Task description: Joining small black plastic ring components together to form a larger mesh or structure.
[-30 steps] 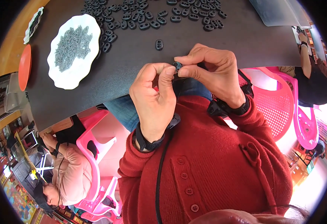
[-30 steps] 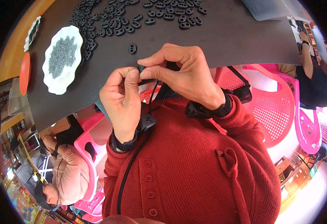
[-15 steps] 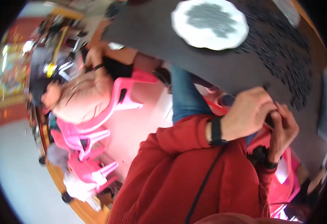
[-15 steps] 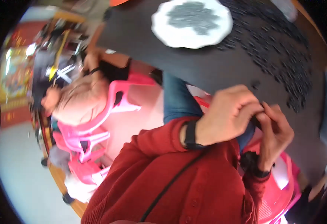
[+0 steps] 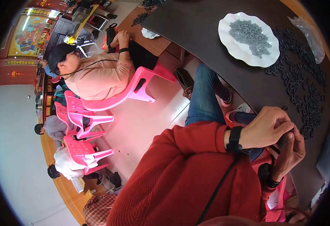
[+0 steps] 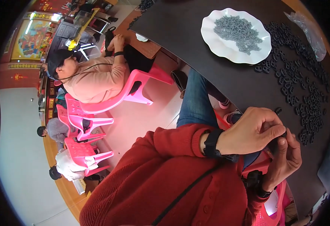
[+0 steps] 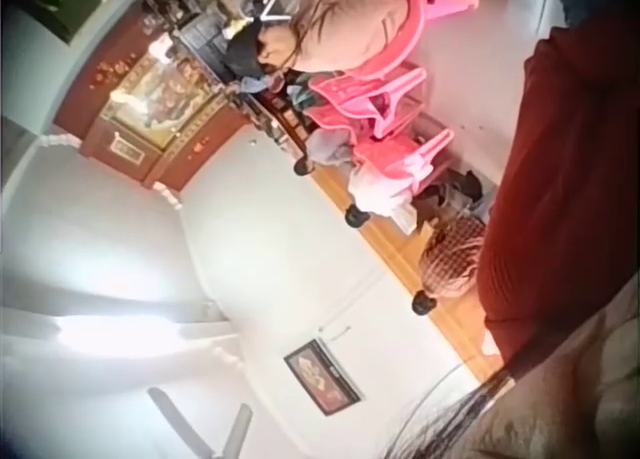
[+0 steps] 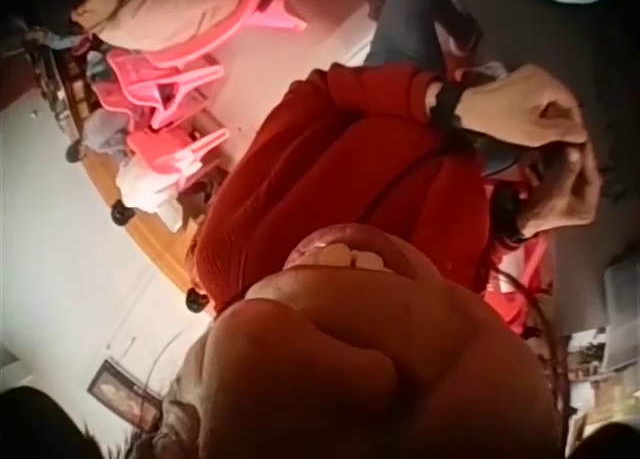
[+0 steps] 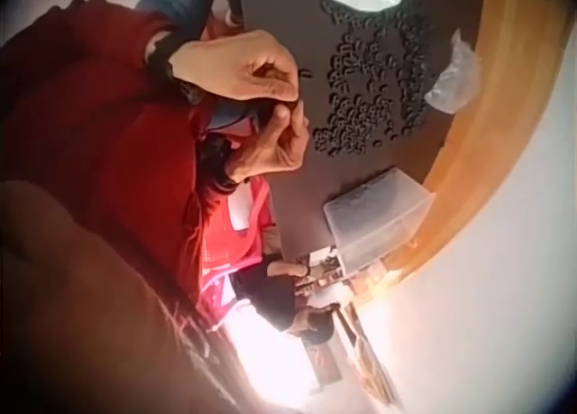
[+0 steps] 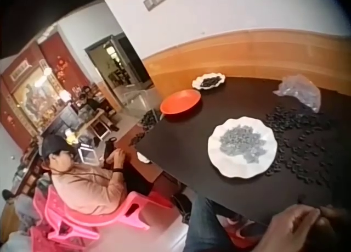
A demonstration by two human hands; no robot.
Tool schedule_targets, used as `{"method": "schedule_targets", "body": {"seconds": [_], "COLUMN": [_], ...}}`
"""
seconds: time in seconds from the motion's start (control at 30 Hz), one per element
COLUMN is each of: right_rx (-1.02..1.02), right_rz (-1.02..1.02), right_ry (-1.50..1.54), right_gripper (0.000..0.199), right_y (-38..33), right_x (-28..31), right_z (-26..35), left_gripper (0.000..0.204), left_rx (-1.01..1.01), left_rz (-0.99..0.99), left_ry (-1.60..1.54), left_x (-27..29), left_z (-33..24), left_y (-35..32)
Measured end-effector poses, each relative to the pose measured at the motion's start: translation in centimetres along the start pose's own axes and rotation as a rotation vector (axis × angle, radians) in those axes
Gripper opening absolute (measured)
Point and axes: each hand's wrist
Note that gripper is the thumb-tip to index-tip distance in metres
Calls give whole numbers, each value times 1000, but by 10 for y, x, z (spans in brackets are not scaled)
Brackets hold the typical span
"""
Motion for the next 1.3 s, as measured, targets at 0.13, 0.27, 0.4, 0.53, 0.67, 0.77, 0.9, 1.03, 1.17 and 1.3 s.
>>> {"method": "schedule_targets", "body": {"seconds": [0.13, 0.27, 0.4, 0.53, 0.67, 0.77, 0.9, 1.03, 1.17, 1.3], "right_rx": [45, -7, 34, 102, 76, 65, 68, -58, 100, 86], "right_rz": [23, 17, 26, 72, 77, 84, 8, -55, 202, 162], "right_ry": [-80, -46, -88, -92, -35, -33, 21, -67, 201, 374], "right_gripper": [28, 30, 31, 30, 30, 30, 24, 24, 24, 26], "right_y": [-1, -4, -7, -12, -18, -18, -21, -2, 39, 61], "right_x": [4, 3, 3, 5, 4, 3, 7, -3, -20, 22], "right_z": [-2, 3, 7, 7, 11, 10, 9, 10, -24, -58], "left_gripper": [23, 20, 17, 14, 13, 14, 15, 15, 26, 33], "left_rx": [103, 174, 169, 154, 111, 110, 115, 195, 309, 388], "left_rz": [43, 65, 58, 40, 23, 34, 32, 96, -73, -43], "left_ry": [-95, -93, -72, -58, -30, -5, -91, 26, 62, -137], "left_x": [0, 2, 4, 5, 5, 5, -9, -3, -1, -51], "left_z": [-3, -2, -1, -7, -11, -5, 3, 7, 5, 49], "left_y": [0, -3, -8, -15, -19, -18, -17, 0, 8, 33]}}
Point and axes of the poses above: each hand's wrist, its own y-axis towards the middle knuckle, its own x-axis out of the back of the hand, z = x × y, and after that the axes turned 2 degrees about x, right-handed
